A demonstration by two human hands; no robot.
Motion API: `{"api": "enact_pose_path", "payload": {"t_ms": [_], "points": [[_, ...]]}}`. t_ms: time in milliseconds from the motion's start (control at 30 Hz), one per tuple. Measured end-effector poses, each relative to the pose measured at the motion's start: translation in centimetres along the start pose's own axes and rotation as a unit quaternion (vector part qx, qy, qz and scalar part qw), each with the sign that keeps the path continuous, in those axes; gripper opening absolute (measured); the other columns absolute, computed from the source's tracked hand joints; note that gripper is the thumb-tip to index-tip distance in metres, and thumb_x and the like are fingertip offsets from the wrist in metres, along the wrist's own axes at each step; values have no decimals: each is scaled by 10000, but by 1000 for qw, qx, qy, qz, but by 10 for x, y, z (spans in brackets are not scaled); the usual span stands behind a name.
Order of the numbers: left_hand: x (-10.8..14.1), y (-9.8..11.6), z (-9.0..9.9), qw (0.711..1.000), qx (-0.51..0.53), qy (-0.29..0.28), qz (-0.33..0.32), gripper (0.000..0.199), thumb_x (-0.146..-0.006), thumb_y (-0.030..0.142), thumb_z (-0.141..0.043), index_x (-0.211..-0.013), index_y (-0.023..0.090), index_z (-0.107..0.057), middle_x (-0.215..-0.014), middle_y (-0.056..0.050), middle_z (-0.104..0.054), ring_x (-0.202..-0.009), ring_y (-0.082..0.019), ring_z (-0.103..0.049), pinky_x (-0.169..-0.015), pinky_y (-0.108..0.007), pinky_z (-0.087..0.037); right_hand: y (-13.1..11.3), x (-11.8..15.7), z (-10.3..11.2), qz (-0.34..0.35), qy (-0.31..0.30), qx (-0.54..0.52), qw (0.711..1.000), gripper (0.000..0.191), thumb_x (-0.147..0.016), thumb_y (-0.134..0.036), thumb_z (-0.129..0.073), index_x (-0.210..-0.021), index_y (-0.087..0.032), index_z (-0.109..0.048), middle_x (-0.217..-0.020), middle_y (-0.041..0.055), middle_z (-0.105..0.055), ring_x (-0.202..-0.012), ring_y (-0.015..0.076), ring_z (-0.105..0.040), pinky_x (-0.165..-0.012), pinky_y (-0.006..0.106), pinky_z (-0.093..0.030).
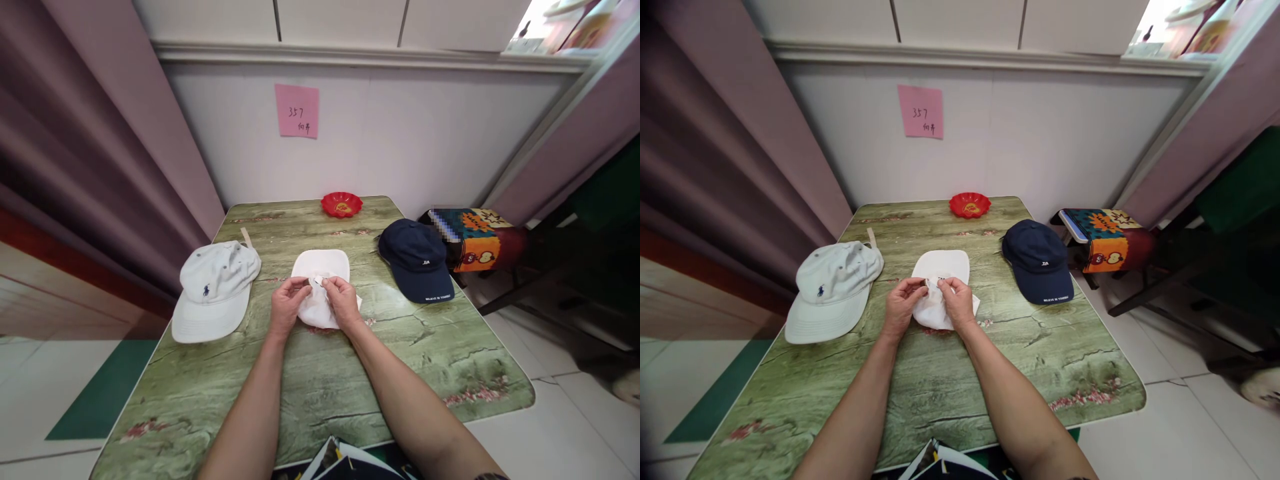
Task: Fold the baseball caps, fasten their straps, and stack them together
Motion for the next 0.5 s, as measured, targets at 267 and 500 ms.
{"api": "enact_pose_path", "payload": {"t_ms": [267,500], "points": [[3,2,1,991,100,17,91,388,-538,292,-852,-813,162,-611,-782,-2,-678,-670,-123,-620,-652,-245,-501,-2,0,0,5,-3,18,1000,364,-746,-536,-622,-769,-174,-651,-571,-26,-540,-603,136,-484,-558,228,-368],[9,0,-5,963,200,23,179,383,-521,268,-865,-775,152,-604,-729,-6,-691,-653,-135,-660,-734,-314,-556,-5,3,-2,34,-9,40,999,312,-749,-488,-642,-776,-177,-664,-678,4,-633,-687,168,-548,-626,253,-420]]}}
Point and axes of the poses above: each hand's wrist, its own x-axis away from the middle knuckle, its own z-axis out of the back of the hand, y = z × x, the point moved 6 cm from there along -x, towards the middle knuckle
